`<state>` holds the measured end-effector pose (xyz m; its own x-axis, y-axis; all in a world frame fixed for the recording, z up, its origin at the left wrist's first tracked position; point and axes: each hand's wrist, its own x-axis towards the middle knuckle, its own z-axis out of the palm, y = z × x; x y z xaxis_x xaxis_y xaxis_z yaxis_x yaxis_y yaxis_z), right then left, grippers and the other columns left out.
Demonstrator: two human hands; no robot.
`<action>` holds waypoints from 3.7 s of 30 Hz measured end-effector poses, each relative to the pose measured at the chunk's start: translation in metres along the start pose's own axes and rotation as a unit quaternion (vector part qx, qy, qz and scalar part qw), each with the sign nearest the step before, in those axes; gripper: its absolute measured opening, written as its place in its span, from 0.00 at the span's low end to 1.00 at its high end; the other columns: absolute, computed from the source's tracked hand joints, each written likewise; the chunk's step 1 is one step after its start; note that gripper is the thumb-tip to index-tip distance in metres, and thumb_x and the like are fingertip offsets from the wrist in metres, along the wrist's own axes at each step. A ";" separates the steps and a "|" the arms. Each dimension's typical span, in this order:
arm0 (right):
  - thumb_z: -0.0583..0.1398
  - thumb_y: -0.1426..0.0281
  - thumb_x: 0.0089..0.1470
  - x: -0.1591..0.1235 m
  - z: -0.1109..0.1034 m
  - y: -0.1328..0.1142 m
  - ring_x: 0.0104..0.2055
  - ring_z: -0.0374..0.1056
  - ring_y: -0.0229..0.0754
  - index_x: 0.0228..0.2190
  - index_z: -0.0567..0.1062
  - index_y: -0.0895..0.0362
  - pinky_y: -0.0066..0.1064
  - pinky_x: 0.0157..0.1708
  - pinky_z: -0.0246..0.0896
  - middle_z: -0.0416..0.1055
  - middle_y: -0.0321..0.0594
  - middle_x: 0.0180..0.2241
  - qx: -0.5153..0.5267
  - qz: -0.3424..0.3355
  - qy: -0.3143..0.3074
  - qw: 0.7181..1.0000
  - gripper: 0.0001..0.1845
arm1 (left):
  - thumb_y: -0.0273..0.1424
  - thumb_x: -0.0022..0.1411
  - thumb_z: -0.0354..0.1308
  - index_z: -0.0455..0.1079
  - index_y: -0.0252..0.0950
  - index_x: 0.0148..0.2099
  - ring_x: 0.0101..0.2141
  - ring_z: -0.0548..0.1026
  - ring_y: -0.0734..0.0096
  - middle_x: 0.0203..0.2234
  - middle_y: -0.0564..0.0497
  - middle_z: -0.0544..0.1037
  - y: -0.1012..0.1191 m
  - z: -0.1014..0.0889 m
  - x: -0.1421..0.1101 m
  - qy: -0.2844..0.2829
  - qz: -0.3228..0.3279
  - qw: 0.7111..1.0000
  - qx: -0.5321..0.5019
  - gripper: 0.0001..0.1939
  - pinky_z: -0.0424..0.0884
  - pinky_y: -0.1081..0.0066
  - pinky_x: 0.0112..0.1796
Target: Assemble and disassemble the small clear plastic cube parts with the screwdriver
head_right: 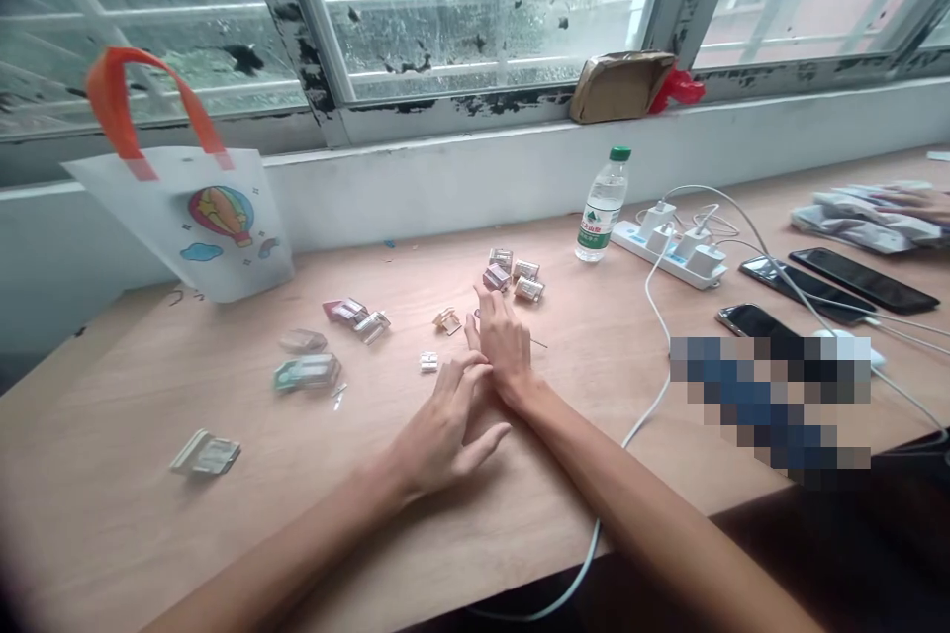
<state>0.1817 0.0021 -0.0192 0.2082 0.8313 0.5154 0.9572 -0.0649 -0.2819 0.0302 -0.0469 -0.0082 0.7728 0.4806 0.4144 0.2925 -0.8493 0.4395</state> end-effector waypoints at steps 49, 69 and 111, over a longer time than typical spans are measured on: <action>0.59 0.61 0.65 0.006 0.010 0.026 0.44 0.75 0.44 0.49 0.76 0.53 0.31 0.42 0.67 0.76 0.42 0.47 0.201 -0.149 -0.106 0.962 0.15 | 0.38 0.67 0.55 0.71 0.36 0.36 0.49 0.77 0.59 0.51 0.42 0.79 -0.102 -0.031 0.044 0.133 -0.224 0.939 -0.227 0.12 0.69 0.61 0.53; 0.59 0.60 0.65 0.003 0.005 0.025 0.48 0.77 0.49 0.56 0.76 0.52 0.36 0.47 0.70 0.78 0.44 0.52 0.305 -0.124 -0.122 0.936 0.21 | 0.40 0.65 0.59 0.72 0.34 0.32 0.54 0.76 0.57 0.51 0.38 0.79 -0.088 -0.019 0.041 0.168 -0.226 0.899 -0.334 0.14 0.66 0.59 0.57; 0.58 0.58 0.67 0.004 -0.016 0.027 0.40 0.74 0.45 0.46 0.76 0.55 0.31 0.34 0.61 0.78 0.43 0.42 0.144 -0.162 -0.059 0.974 0.16 | 0.37 0.70 0.53 0.64 0.34 0.55 0.53 0.70 0.50 0.50 0.38 0.74 -0.088 -0.048 0.010 0.236 -0.174 0.936 0.193 0.17 0.66 0.51 0.55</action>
<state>0.2117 -0.0054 -0.0124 -0.1368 0.8413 0.5230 0.8696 0.3549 -0.3434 -0.0147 0.0436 -0.0043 0.2848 0.7087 0.6454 0.7330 -0.5949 0.3298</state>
